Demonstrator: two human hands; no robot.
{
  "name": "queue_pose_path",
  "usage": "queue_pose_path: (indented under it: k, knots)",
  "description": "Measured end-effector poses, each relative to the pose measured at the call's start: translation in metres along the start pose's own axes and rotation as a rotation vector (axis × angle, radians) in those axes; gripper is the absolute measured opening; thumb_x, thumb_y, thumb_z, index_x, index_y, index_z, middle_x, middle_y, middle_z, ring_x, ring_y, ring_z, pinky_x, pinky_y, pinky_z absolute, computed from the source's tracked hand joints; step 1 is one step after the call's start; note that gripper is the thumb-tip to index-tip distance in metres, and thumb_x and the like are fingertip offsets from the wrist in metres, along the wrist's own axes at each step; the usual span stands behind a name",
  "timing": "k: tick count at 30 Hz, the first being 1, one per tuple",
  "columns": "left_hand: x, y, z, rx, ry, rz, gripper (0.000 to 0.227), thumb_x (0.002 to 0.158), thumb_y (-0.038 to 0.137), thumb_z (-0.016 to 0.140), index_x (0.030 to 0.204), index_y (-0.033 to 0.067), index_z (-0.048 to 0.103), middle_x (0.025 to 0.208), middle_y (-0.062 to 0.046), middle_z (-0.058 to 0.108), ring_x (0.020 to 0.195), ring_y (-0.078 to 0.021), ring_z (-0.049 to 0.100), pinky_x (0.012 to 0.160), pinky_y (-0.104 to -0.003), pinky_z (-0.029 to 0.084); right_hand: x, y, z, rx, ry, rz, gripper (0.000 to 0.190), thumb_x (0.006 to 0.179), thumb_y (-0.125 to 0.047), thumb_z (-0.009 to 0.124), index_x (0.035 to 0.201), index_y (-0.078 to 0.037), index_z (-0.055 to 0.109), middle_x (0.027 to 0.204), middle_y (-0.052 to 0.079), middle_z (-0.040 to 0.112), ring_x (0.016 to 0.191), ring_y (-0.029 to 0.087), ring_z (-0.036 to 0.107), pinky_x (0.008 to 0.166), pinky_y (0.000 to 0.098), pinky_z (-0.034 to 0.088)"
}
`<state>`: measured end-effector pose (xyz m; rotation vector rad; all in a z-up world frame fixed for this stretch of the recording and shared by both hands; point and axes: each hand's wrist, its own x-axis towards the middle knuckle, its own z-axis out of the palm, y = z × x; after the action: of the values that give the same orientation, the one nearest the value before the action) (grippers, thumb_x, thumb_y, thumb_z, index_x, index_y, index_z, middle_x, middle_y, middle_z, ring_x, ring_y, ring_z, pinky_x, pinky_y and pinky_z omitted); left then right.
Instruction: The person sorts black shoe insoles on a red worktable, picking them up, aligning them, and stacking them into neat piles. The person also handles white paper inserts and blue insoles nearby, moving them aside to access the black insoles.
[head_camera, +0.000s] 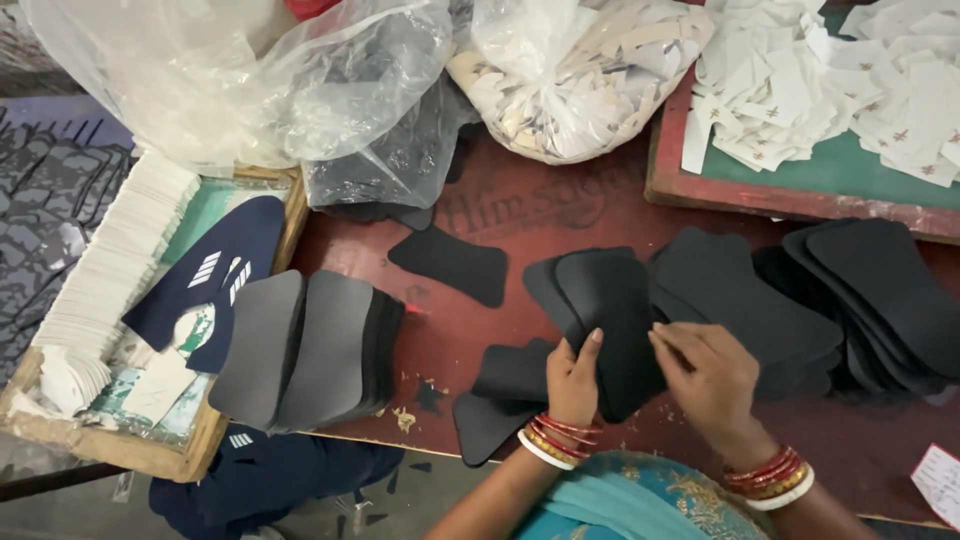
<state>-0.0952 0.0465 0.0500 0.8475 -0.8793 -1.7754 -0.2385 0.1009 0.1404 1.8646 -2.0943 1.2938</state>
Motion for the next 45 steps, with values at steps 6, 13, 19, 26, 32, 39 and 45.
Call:
queue_pose_path:
  k: [6, 13, 19, 26, 32, 39, 45]
  knots:
    - [0.005, -0.033, -0.014, 0.082, 0.123, -0.055, 0.033, 0.104, 0.028, 0.067, 0.106, -0.0046, 0.07, 0.091, -0.003, 0.07, 0.082, -0.0081, 0.06, 0.075, -0.027, 0.052, -0.025, 0.041, 0.016, 0.171, -0.411, 0.541, 0.025, 0.093, -0.016, 0.07, 0.112, -0.002, 0.065, 0.081, 0.009, 0.074, 0.06, 0.019, 0.066, 0.055, 0.0316, 0.049]
    - [0.006, -0.003, -0.003, -0.137, 0.074, -0.248, 0.023, 0.097, 0.018, 0.07, 0.109, -0.001, 0.07, 0.095, -0.003, 0.073, 0.083, -0.0113, 0.066, 0.077, -0.027, 0.053, -0.032, 0.113, -0.012, 0.455, -0.246, 0.683, 0.046, 0.097, -0.014, 0.064, 0.139, -0.003, 0.049, 0.098, 0.009, 0.058, 0.087, 0.017, 0.056, 0.079, 0.0327, 0.048]
    - [0.004, -0.005, -0.008, -0.208, 0.074, -0.22, 0.019, 0.092, 0.005, 0.073, 0.109, -0.0035, 0.073, 0.102, -0.007, 0.076, 0.091, -0.0157, 0.072, 0.084, -0.03, 0.057, -0.043, 0.306, -0.094, -0.119, -0.003, 0.508, 0.059, 0.1, -0.031, 0.067, 0.145, 0.004, 0.05, 0.12, 0.024, 0.057, 0.109, 0.036, 0.06, 0.096, 0.0478, 0.05]
    - [0.005, -0.016, 0.012, -0.156, 0.094, -0.177, 0.021, 0.091, 0.0, 0.074, 0.112, -0.0048, 0.074, 0.107, -0.009, 0.076, 0.093, -0.0166, 0.071, 0.085, -0.031, 0.056, -0.019, 0.049, -0.024, 0.018, -0.278, 0.079, 0.055, 0.081, -0.039, 0.078, 0.119, -0.001, 0.066, 0.13, 0.025, 0.062, 0.122, 0.04, 0.059, 0.098, 0.0472, 0.048]
    - [0.001, 0.006, -0.003, -0.25, 0.123, -0.183, 0.034, 0.098, 0.018, 0.06, 0.123, -0.0032, 0.068, 0.117, -0.012, 0.074, 0.105, -0.0191, 0.07, 0.095, -0.03, 0.054, -0.016, 0.057, -0.023, -0.018, -0.179, 0.605, 0.031, 0.091, -0.025, 0.081, 0.109, -0.002, 0.069, 0.094, 0.014, 0.071, 0.082, 0.026, 0.07, 0.073, 0.0355, 0.055]
    - [0.005, -0.086, -0.051, -0.249, 0.042, -0.066, 0.017, 0.107, 0.014, 0.066, 0.106, -0.0023, 0.063, 0.102, -0.003, 0.065, 0.097, -0.012, 0.059, 0.089, -0.029, 0.049, 0.006, 0.072, -0.053, -0.212, 0.015, 0.232, 0.019, 0.1, -0.018, 0.077, 0.112, -0.003, 0.073, 0.099, 0.012, 0.069, 0.086, 0.017, 0.068, 0.076, 0.027, 0.053]
    - [-0.007, -0.022, 0.007, -0.03, -0.027, -0.048, 0.013, 0.104, 0.009, 0.067, 0.099, -0.0025, 0.066, 0.092, 0.004, 0.065, 0.083, -0.0028, 0.055, 0.074, -0.022, 0.047, -0.002, 0.034, -0.023, 0.13, -0.175, 0.302, 0.019, 0.087, -0.012, 0.079, 0.105, -0.004, 0.078, 0.095, 0.009, 0.074, 0.081, 0.016, 0.071, 0.071, 0.0285, 0.055]
